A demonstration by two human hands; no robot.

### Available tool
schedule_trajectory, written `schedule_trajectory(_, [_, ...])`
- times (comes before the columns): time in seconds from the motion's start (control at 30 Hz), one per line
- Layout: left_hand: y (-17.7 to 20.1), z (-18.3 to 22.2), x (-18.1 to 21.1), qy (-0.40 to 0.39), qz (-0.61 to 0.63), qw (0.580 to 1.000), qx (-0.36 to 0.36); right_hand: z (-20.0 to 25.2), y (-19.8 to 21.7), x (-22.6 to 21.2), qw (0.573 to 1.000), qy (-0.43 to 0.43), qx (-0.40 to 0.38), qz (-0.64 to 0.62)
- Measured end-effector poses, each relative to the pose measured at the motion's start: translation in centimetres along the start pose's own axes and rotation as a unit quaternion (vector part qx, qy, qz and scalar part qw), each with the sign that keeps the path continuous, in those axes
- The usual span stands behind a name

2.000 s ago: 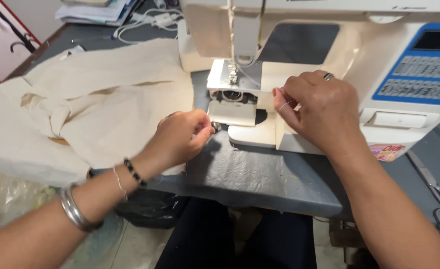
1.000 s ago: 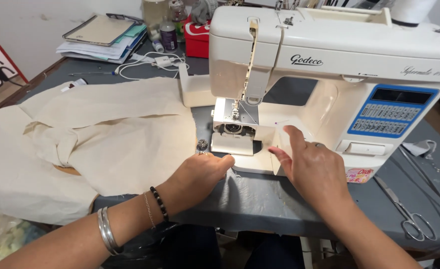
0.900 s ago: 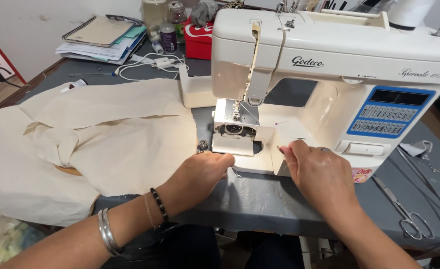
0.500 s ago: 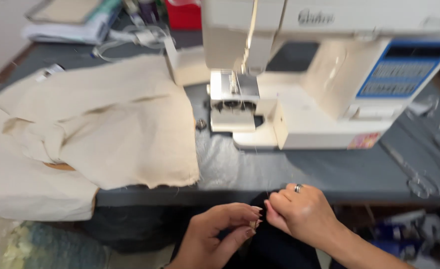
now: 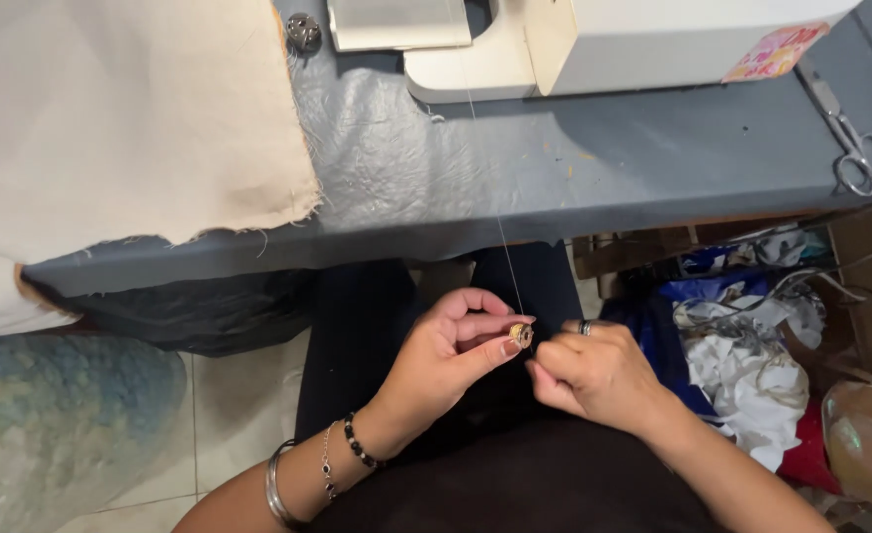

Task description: Threading the upper thread path and preparing the bobbin on a sewing machine

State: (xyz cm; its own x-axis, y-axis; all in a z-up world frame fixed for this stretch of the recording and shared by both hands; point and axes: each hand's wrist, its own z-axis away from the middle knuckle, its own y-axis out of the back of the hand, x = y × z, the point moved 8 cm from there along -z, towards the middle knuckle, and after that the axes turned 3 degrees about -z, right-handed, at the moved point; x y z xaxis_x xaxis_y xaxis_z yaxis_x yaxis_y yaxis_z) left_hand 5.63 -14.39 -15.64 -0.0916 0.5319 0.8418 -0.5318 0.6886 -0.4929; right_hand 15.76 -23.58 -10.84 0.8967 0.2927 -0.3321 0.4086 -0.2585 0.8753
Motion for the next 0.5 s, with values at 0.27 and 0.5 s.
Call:
schedule_trajectory(0.27, [0.3, -0.8, 0.4, -0.026, -0.066, 0.996, 0.047, -2.6, 3.0, -1.8, 0.997, 0.065, -0.030, -0.032])
schedule_trajectory(0.5, [-0.2, 0.2, 3.6, -0.145, -0.193, 0.968, 0.069, -6.6, 5.0, -1.5, 0.989, 0.116, -0.085, -0.017])
